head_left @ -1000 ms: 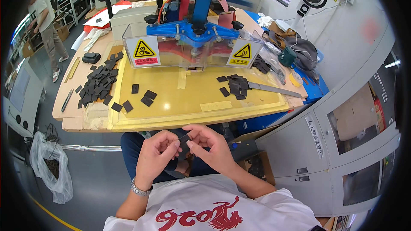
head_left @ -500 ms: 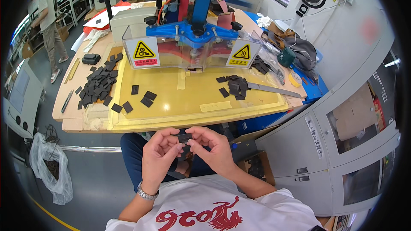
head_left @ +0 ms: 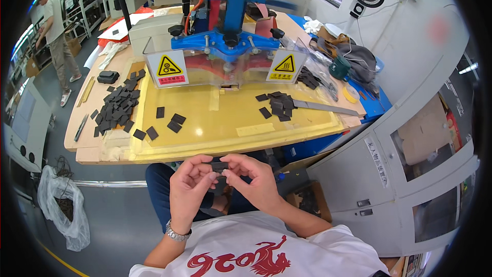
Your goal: The person positions small black pieces under a press machine to press them, holds and turns the pieces by hand, and measures them using a metal ruler.
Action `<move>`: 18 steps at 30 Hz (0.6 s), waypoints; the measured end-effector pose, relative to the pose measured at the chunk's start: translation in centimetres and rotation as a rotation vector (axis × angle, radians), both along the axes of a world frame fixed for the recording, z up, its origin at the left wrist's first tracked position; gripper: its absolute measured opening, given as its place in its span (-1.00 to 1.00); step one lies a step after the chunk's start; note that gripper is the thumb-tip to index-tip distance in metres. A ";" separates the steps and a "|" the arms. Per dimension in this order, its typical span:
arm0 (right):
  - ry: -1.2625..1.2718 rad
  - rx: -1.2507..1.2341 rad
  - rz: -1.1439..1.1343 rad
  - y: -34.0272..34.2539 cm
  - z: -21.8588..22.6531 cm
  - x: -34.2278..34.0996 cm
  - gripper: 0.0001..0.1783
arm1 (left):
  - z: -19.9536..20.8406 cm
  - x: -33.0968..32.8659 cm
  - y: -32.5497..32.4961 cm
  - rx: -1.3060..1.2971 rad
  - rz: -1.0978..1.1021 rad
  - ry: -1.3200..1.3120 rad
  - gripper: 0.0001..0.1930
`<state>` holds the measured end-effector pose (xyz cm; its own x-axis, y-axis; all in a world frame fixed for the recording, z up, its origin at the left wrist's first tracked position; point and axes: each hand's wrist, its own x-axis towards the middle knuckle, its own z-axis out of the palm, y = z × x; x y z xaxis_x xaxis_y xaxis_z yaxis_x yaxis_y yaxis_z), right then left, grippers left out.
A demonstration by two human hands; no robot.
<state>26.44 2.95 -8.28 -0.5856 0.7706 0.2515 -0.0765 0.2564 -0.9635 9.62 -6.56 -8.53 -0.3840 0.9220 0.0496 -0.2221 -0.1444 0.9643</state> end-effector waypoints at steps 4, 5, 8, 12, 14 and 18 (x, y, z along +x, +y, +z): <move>-0.070 0.143 -0.111 2.1 1.3 0.9 -0.69 | -0.3 -0.1 0.0 0.002 0.001 -0.008 -0.68; -0.056 0.130 -0.148 3.3 2.0 1.2 -0.69 | -0.3 -0.2 0.0 0.003 0.014 0.004 -0.68; -0.059 0.217 -0.321 9.4 2.5 2.8 -0.68 | 0.1 -0.6 -0.5 -0.045 0.060 0.107 -0.78; -0.394 0.443 -0.474 15.5 4.1 5.3 -0.56 | 0.8 -2.0 -1.3 -0.051 0.157 0.289 -0.84; -0.420 0.494 -0.514 15.4 4.5 5.6 -0.56 | 1.2 -3.4 -1.9 -0.038 0.284 0.451 -0.89; -0.337 0.460 -0.444 12.7 4.5 4.0 -0.59 | 2.5 -7.3 -1.4 0.062 0.570 0.980 -0.88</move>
<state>30.47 15.64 -3.76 -0.3447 0.8133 0.4688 0.4116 0.5798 -0.7032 2.35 -7.98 -6.07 -0.5175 0.6106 0.5994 0.7377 -0.0365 0.6741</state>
